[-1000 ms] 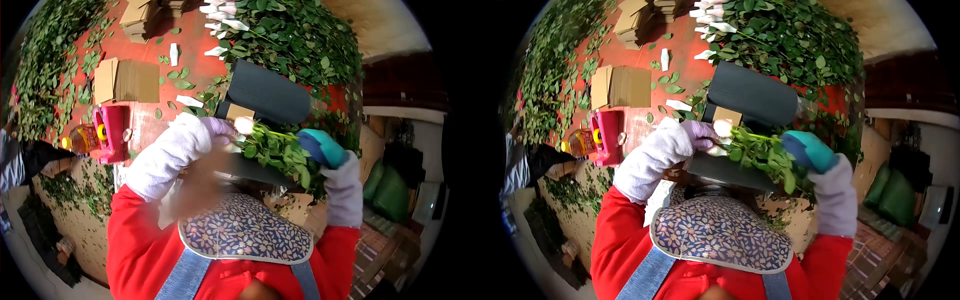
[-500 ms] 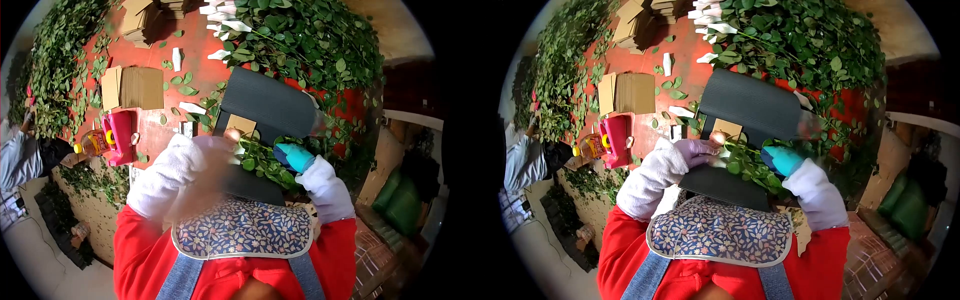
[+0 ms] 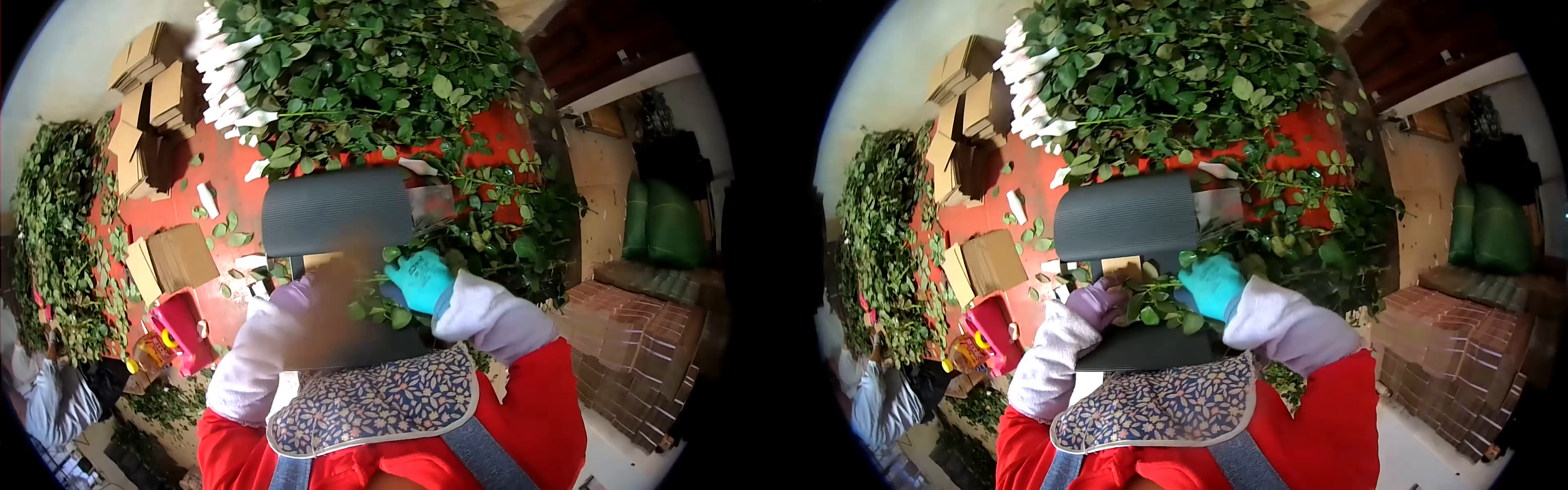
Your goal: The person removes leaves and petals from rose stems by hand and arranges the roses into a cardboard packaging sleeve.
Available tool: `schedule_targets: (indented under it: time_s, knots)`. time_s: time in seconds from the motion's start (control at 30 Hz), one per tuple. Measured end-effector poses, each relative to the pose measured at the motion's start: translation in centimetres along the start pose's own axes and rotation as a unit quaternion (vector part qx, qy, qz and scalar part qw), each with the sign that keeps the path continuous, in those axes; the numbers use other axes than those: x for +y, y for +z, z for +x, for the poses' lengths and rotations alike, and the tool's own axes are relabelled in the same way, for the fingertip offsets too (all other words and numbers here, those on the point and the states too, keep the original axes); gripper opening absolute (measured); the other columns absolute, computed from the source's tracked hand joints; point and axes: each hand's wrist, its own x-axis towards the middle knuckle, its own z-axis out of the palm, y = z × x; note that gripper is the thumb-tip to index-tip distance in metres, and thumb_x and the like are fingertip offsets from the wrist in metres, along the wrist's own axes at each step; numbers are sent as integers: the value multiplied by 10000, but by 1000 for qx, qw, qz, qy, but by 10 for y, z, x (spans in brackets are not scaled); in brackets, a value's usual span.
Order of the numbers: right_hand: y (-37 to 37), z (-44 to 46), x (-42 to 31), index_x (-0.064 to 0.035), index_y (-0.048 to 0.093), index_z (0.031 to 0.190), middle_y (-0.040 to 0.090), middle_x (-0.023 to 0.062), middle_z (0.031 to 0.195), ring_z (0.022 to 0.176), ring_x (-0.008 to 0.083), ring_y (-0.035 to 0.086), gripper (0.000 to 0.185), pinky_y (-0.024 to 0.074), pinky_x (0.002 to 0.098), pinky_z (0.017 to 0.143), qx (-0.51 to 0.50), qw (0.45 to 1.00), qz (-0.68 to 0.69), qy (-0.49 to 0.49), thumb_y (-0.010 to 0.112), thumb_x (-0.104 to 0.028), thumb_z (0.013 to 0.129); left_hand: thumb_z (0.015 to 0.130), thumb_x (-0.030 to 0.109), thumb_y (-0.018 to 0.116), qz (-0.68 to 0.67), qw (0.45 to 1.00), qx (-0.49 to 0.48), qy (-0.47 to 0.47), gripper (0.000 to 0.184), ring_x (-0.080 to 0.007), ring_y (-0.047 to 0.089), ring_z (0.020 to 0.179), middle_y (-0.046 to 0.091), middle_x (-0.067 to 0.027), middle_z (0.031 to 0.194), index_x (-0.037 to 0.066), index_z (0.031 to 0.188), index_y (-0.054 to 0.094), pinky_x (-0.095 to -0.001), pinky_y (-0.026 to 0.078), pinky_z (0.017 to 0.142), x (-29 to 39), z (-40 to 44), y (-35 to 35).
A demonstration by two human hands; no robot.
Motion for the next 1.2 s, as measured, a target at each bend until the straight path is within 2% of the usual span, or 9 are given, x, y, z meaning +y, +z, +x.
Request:
schedule_targets:
  time_s: [0.27,0.37,0.47,0.7,0.87,1.0,1.1,1.17,1.2]
  knots:
    - [-50,-28,21,-89,611,936,653,119,845,775,303,644,341,494,449,658,6,996,82,-36,515,-414,901,828,152,613,-45,998,52,1,332,-311,597,1079,543,-130,1306,153,1161,611,-383,528,835,59,-2,-47]
    - [-102,-36,72,-88,599,890,616,110,709,672,324,613,108,487,410,613,197,978,40,52,600,-177,829,826,151,616,9,990,53,131,340,-296,585,1114,545,-127,1309,151,1166,614,-375,527,851,53,1,-50]
    - [-97,-26,154,-81,593,1126,631,107,943,908,292,595,310,455,412,787,271,949,-55,149,622,-176,833,816,138,630,-44,996,50,65,365,-292,582,1124,538,-133,1316,141,1180,611,-375,524,870,62,-1,-47]
    - [-12,-15,271,-149,592,1085,618,123,1034,967,315,602,302,462,453,811,56,963,-123,234,591,-155,783,844,110,614,-72,946,159,272,318,-349,568,1131,499,-169,1348,111,1161,605,-380,519,881,46,6,-43]
    - [-74,-15,216,-137,609,1157,634,150,1035,893,346,617,395,496,452,741,150,968,-87,181,551,-51,776,863,95,597,-152,972,135,121,315,-279,573,1107,524,-123,1284,47,1173,580,-352,487,907,38,-12,-31]
    - [-117,32,137,-124,618,1038,632,96,883,770,301,622,235,480,429,647,147,985,-66,58,571,-123,807,900,217,520,141,987,-78,22,411,-257,517,1194,541,-133,1277,53,1276,516,-349,437,982,69,-5,-71]
    - [-129,75,99,-108,611,1079,643,84,895,800,300,630,246,482,426,670,162,984,-50,-59,583,-200,853,877,215,532,-28,999,-19,-21,469,-269,490,1219,509,-117,1308,105,1327,462,-415,394,1025,30,-18,-26]
    - [-104,118,102,-128,608,1115,647,88,878,821,297,637,294,492,415,687,182,973,-16,-142,583,-112,822,839,134,633,-40,997,28,-51,286,-340,615,908,523,-144,1135,108,1121,597,-391,527,762,11,-16,-8]
    - [-109,126,99,-120,592,1182,659,99,914,834,307,635,342,492,416,711,192,968,-26,-159,608,-136,840,826,225,631,25,999,38,-9,501,-274,541,1112,557,-80,1206,144,1296,478,-439,448,878,25,-15,-23]
